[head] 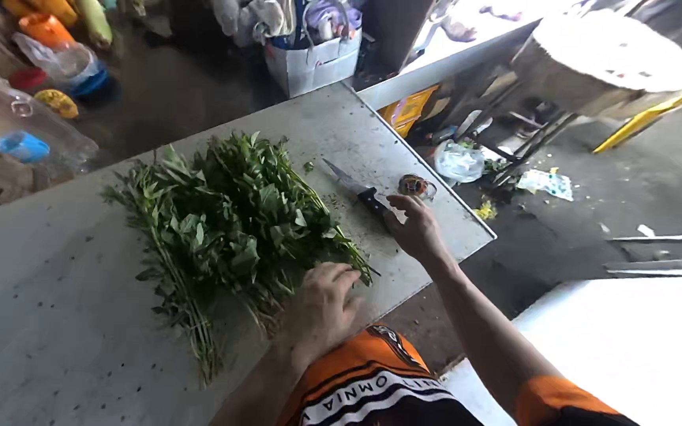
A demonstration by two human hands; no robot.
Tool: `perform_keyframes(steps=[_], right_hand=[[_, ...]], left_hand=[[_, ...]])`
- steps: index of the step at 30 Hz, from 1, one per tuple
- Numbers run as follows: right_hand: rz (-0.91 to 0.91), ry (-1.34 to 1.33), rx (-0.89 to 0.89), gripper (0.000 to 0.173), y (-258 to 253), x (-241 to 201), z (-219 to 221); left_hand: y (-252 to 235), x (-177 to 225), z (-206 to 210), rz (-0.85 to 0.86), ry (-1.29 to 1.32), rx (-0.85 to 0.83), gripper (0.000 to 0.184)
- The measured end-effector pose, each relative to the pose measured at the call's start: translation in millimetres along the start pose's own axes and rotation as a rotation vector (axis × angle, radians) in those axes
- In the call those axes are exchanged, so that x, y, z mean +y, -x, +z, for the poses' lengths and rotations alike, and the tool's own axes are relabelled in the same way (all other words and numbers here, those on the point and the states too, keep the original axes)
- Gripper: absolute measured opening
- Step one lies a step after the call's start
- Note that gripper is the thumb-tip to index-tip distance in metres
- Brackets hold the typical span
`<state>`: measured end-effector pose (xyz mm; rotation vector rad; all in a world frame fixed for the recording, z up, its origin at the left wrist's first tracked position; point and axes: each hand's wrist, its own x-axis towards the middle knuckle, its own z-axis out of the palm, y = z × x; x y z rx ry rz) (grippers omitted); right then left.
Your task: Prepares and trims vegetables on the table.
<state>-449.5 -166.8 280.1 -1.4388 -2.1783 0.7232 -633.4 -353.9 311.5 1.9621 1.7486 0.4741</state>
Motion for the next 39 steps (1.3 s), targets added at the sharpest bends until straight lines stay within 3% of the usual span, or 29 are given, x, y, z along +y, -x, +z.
perform_keyframes(steps=[2, 4, 9, 12, 16, 21, 26, 39], right_hand=[[0.081, 0.084, -0.111, 0.048, -17, 14, 8], [0.097, 0.122, -0.15, 0.052, -27, 23, 18], [0.123, 0.076, -0.247, 0.055, -37, 34, 22], [0.17, -0.035, -0.412, 0.055, -23, 42, -9], [0.159, -0.252, -0.735, 0.064, 25, 71, -64], [0.1, -0.375, -0.944, 0.043, 79, 104, -87], [0.026, -0.358, -0.959, 0.042, 94, 109, -82], [-0.032, -0.399, -0.982, 0.04, 96, 105, -62]], left_hand=[[-14, 10, 3, -0.091, -0.088, -0.222, 0.052], [-20, 16, 11, -0.174, -0.142, -0.277, 0.057], [-16, 13, 13, -0.559, -0.029, -0.084, 0.058], [-23, 22, 12, -0.743, 0.033, 0.066, 0.064], [-50, 44, 21, -0.871, 0.086, 0.034, 0.078], [-62, 51, 49, -0.945, 0.22, 0.146, 0.075], [-61, 48, 46, -1.046, 0.469, 0.185, 0.068], [-60, 50, 55, -0.989, 0.482, 0.268, 0.062]])
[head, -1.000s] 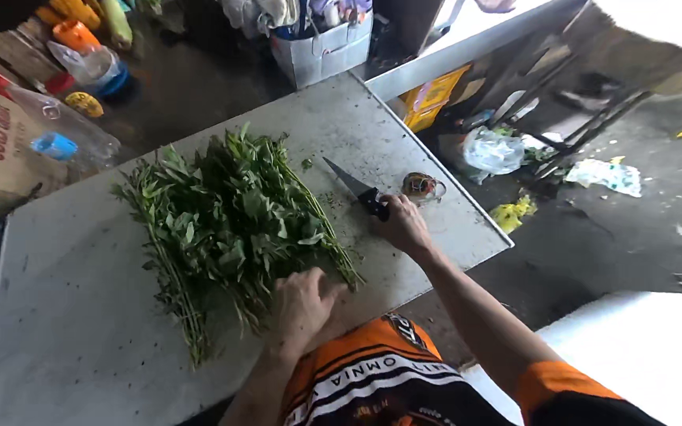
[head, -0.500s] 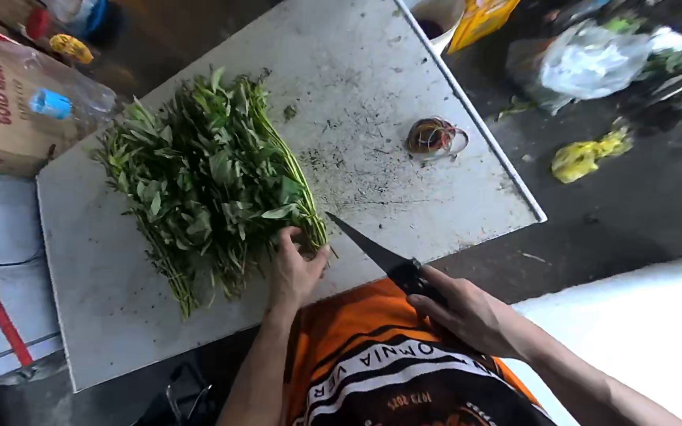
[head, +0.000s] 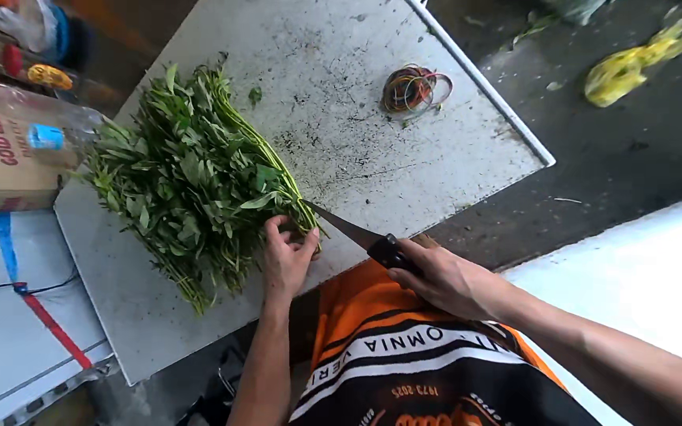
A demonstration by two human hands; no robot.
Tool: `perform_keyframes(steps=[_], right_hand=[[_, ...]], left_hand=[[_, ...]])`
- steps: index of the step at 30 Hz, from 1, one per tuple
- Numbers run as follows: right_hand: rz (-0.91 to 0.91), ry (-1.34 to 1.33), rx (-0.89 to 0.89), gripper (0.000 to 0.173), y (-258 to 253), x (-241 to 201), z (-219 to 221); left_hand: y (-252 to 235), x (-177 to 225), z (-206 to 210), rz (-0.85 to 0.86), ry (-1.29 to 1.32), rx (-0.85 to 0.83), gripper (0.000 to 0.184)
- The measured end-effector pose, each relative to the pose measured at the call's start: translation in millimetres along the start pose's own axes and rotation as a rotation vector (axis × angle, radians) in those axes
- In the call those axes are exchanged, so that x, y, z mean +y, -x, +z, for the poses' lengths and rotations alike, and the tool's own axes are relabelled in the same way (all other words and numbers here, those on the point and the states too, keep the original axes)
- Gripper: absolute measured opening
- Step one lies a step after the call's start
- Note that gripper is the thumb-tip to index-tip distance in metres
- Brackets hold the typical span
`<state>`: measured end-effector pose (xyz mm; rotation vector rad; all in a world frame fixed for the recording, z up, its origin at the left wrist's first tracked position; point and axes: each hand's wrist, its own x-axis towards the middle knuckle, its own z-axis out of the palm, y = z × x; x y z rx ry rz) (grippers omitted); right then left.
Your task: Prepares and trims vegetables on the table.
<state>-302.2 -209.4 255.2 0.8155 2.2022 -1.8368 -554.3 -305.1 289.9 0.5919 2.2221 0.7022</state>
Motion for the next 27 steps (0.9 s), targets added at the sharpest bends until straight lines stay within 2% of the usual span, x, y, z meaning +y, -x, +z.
perform_keyframes(steps=[16, 19, 21, 24, 27], right_hand=[[0.026, 0.003, 0.015, 0.039, -2, -23, 6], [-0.005, -0.009, 0.077, 0.04, -7, -27, 12], [-0.033, -0.044, 0.193, 0.039, -14, -31, 14], [-0.049, -0.222, 0.333, 0.037, -33, -34, 4], [0.03, -0.279, 0.39, 0.054, -57, -31, -27]], left_hand=[[0, -7, 0, 0.032, 0.055, 0.006, 0.063], [0, -7, -1, 0.029, 0.048, -0.01, 0.066], [0, -7, -1, 0.025, 0.041, -0.002, 0.07], [-1, -10, 1, 0.018, 0.061, 0.008, 0.074], [-7, -11, 1, -0.039, 0.101, -0.005, 0.079]])
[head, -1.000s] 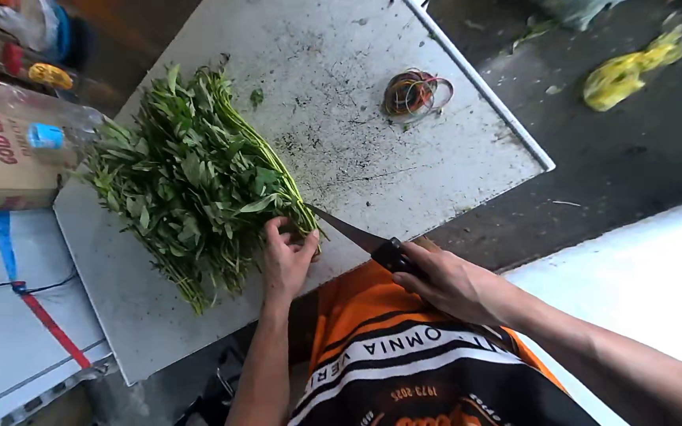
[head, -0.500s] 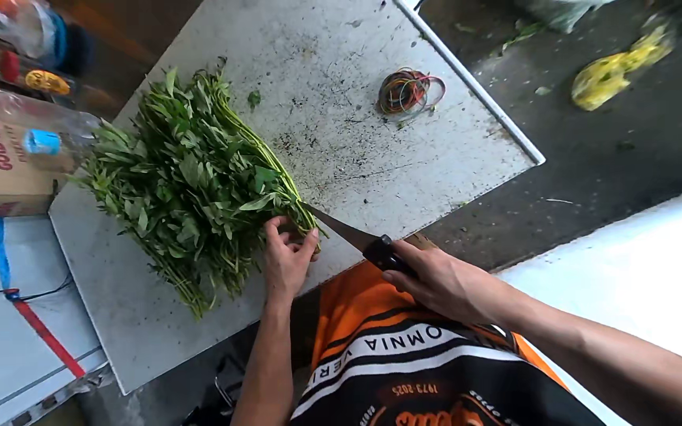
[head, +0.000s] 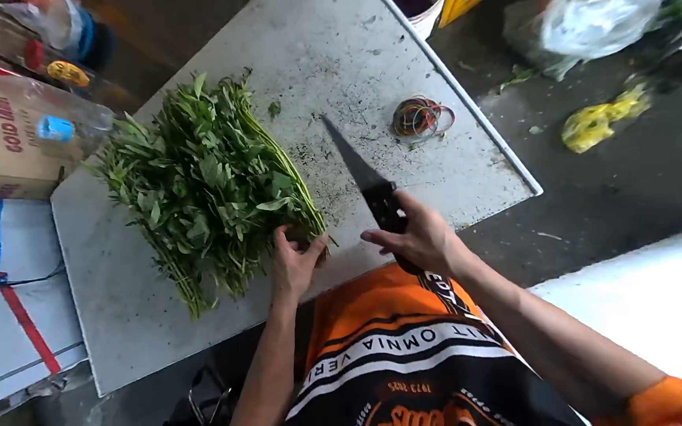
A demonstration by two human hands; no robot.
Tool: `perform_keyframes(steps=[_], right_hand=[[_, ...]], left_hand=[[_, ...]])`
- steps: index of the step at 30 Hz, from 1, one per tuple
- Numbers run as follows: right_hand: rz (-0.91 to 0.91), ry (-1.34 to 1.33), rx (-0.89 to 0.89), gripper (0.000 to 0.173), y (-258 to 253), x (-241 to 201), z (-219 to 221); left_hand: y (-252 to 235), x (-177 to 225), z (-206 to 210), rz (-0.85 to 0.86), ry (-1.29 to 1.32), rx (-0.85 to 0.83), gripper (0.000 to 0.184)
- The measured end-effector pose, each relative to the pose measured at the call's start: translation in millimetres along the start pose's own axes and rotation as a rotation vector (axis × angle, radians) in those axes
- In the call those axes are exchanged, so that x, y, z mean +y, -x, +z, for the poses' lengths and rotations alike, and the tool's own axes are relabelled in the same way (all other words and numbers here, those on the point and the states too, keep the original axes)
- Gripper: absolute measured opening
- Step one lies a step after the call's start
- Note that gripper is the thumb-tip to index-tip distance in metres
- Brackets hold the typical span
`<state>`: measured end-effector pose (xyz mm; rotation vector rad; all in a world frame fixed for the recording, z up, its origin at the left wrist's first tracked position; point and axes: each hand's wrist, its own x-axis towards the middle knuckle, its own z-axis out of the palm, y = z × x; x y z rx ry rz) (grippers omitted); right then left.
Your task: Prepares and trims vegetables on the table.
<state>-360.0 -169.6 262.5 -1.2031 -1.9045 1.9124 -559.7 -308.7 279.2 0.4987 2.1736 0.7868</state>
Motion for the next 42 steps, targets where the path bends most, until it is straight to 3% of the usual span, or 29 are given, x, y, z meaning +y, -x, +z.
perform_keyframes(steps=[2, 5, 9, 11, 16, 19, 22, 25, 28, 31, 34, 36, 39, 42], right_hand=[[0.006, 0.152, 0.063, 0.053, -25, -1, -15], [-0.046, 0.41, 0.179, 0.041, -56, -3, -32], [-0.13, 0.575, 0.247, 0.051, -81, -8, -37], [-0.174, 0.626, 0.268, 0.054, -86, -7, -33], [-0.269, 0.689, 0.308, 0.058, -88, -2, -31], [-0.266, 0.719, 0.274, 0.06, -80, -11, -41], [-0.414, 0.719, 0.309, 0.052, -63, -35, -39], [-0.298, 0.518, 0.063, 0.051, -44, -64, -9], [-0.015, 0.131, -0.248, 0.059, -56, -62, 26], [0.002, -0.158, -0.227, 0.032, -67, -53, 43], [-0.163, -0.175, -0.048, 0.027, -57, -65, 44], [-0.332, -0.113, 0.111, 0.027, -47, -81, 39], [-0.559, -0.083, 0.212, 0.026, -33, -96, 37], [-0.456, 0.049, 0.237, 0.025, -35, -86, 54]], left_hand=[[-3, 4, 0, -0.028, 0.06, -0.037, 0.074], [0, 18, 2, 0.038, 0.418, -0.07, 0.057], [4, 28, -7, 0.222, 0.773, -0.246, 0.071], [2, 25, -10, 0.208, 0.851, -0.312, 0.072], [-1, 20, -8, -0.069, 0.815, -0.219, 0.053], [0, 18, -3, -0.062, 0.738, -0.242, 0.053], [-2, 16, 3, -0.045, 0.679, -0.278, 0.066], [-1, 16, 10, -0.012, 0.653, -0.277, 0.064], [0, 14, 6, 0.119, 0.603, -0.286, 0.041], [1, 10, -18, 0.271, 0.324, -0.215, 0.033], [17, 5, -50, 0.423, 0.037, -0.006, 0.041], [27, 5, -75, 0.654, 0.175, 0.095, 0.045], [34, 3, -114, 0.9, 0.488, 0.065, 0.046], [21, -11, -135, 0.885, 0.568, 0.004, 0.044]])
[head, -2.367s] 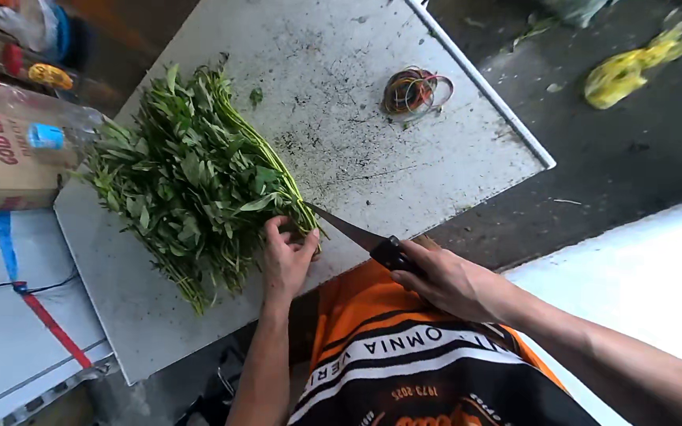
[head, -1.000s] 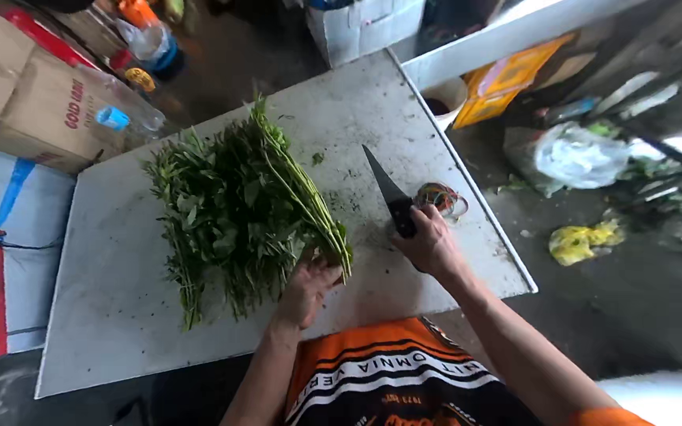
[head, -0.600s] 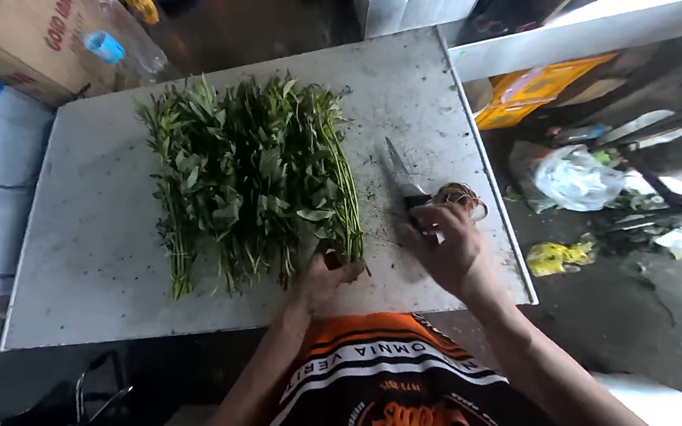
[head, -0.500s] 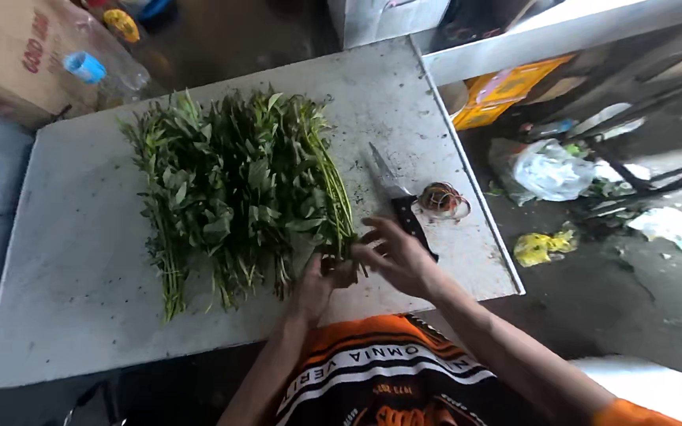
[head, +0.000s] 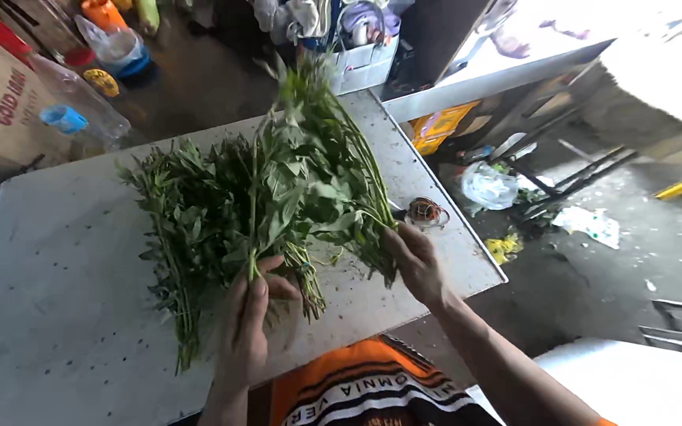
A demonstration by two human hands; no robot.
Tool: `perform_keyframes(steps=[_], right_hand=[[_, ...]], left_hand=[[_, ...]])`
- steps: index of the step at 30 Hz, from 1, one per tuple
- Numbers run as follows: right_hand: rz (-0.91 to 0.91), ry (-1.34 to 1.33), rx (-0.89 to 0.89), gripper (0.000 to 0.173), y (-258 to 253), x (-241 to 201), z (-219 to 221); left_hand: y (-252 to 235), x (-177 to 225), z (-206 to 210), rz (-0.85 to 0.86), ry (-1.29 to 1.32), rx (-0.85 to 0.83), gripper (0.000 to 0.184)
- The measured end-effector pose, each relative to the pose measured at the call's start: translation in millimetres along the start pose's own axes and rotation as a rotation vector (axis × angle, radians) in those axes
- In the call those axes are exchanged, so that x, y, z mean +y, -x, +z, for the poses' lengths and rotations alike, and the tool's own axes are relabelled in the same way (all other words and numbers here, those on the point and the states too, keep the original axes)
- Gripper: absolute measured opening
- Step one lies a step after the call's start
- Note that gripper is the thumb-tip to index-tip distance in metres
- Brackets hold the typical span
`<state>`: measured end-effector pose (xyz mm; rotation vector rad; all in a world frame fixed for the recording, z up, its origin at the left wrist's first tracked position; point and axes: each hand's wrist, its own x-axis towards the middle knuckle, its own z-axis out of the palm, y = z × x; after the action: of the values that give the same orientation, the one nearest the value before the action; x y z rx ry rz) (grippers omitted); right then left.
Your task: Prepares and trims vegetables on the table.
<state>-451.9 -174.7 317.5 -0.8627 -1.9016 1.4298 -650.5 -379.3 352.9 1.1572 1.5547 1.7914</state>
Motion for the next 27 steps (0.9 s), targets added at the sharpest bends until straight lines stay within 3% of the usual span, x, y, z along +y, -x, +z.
perform_keyframes(steps=[3, 4, 7, 10, 13, 15, 19, 23, 27], right_hand=[[0.338, 0.429, -0.165, 0.031, 2, 16, 16], [0.374, 0.484, -0.155, 0.032, 6, 18, 19], [0.179, 0.465, 0.047, 0.031, 17, 3, 21], [-0.116, 0.422, 0.286, 0.024, 14, -22, 18], [-0.326, 0.363, 0.409, 0.022, 11, -35, 26], [-0.267, 0.412, 0.369, 0.024, 15, -23, 34], [0.093, 0.584, 0.151, 0.022, 30, 17, 39], [-0.003, 0.408, 0.269, 0.024, 28, -1, 19], [-0.289, -0.014, 0.326, 0.018, 1, -45, -20]], left_hand=[[10, -18, -14, -0.312, -0.131, -0.124, 0.043], [14, -22, -17, -0.431, -0.137, -0.181, 0.044], [28, -31, -25, -0.585, -0.038, -0.263, 0.043], [26, -32, -27, -0.519, 0.108, -0.229, 0.039], [14, -29, -31, -0.46, 0.294, -0.209, 0.037], [7, -33, -36, -0.446, 0.253, -0.217, 0.037], [6, -43, -39, -0.476, 0.153, -0.23, 0.042], [14, -40, -34, -0.531, 0.181, -0.213, 0.04], [5, -28, -3, -0.467, 0.178, -0.088, 0.037]])
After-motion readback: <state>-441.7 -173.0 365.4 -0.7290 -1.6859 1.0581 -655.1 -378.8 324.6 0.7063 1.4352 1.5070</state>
